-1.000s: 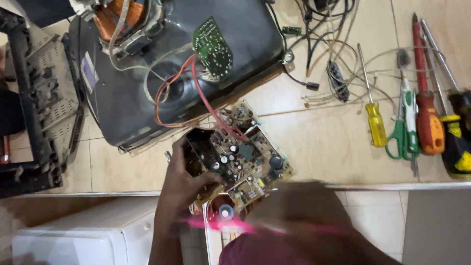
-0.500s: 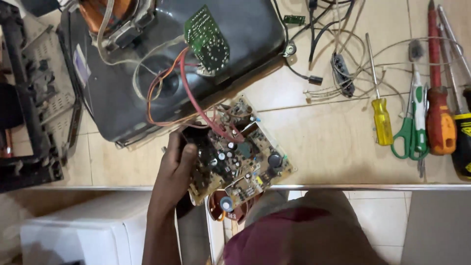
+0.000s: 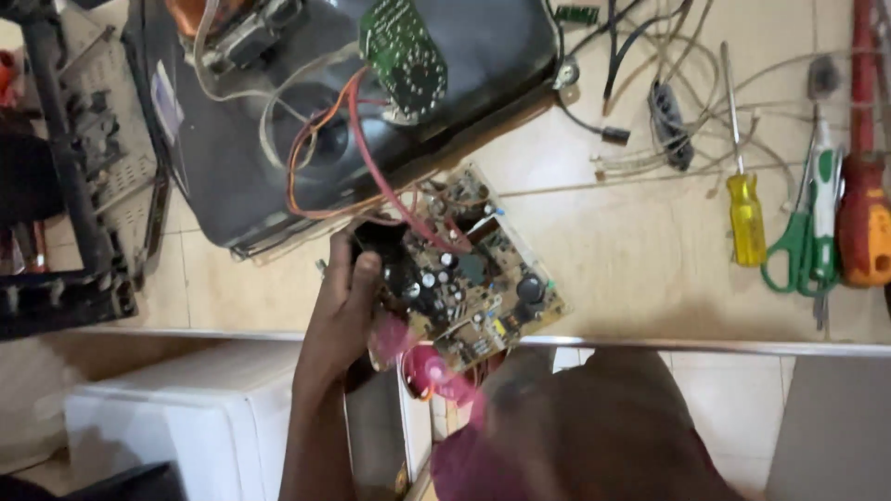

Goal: Cleaning a circuit board from a CRT television using a toothbrush and a screwdriver.

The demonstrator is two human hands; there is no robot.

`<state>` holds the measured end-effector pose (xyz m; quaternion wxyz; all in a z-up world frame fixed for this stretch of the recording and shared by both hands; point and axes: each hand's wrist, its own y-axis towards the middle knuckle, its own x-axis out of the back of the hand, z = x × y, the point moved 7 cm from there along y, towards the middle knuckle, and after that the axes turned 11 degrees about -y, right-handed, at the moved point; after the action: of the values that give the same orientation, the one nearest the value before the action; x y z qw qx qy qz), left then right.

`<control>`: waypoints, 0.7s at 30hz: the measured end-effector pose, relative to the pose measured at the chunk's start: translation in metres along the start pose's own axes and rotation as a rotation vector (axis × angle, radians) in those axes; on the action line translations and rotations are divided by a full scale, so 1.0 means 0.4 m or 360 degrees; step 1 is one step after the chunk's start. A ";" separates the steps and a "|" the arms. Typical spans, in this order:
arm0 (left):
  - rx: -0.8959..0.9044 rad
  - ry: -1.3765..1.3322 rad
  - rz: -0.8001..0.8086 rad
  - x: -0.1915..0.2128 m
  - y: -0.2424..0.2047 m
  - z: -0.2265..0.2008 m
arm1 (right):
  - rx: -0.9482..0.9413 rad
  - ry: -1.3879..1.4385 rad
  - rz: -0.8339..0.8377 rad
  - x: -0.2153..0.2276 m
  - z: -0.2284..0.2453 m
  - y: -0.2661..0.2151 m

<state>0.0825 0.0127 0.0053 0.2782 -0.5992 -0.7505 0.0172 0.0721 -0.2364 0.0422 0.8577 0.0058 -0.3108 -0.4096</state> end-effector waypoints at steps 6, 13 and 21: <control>-0.0090 -0.0022 0.0027 -0.016 -0.001 0.009 | 0.0641 -0.0328 0.0076 -0.058 0.066 0.000; -0.0055 -0.0095 -0.0005 -0.016 0.005 0.004 | -0.0147 -0.0091 0.0192 0.015 -0.009 0.028; -0.0052 -0.0104 0.0000 -0.021 0.002 -0.007 | -0.0407 -0.0127 0.0226 -0.061 -0.035 0.040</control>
<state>0.0856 0.0046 0.0040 0.2436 -0.6029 -0.7593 0.0245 0.0795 -0.2119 0.0222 0.8651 -0.1419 -0.2896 -0.3842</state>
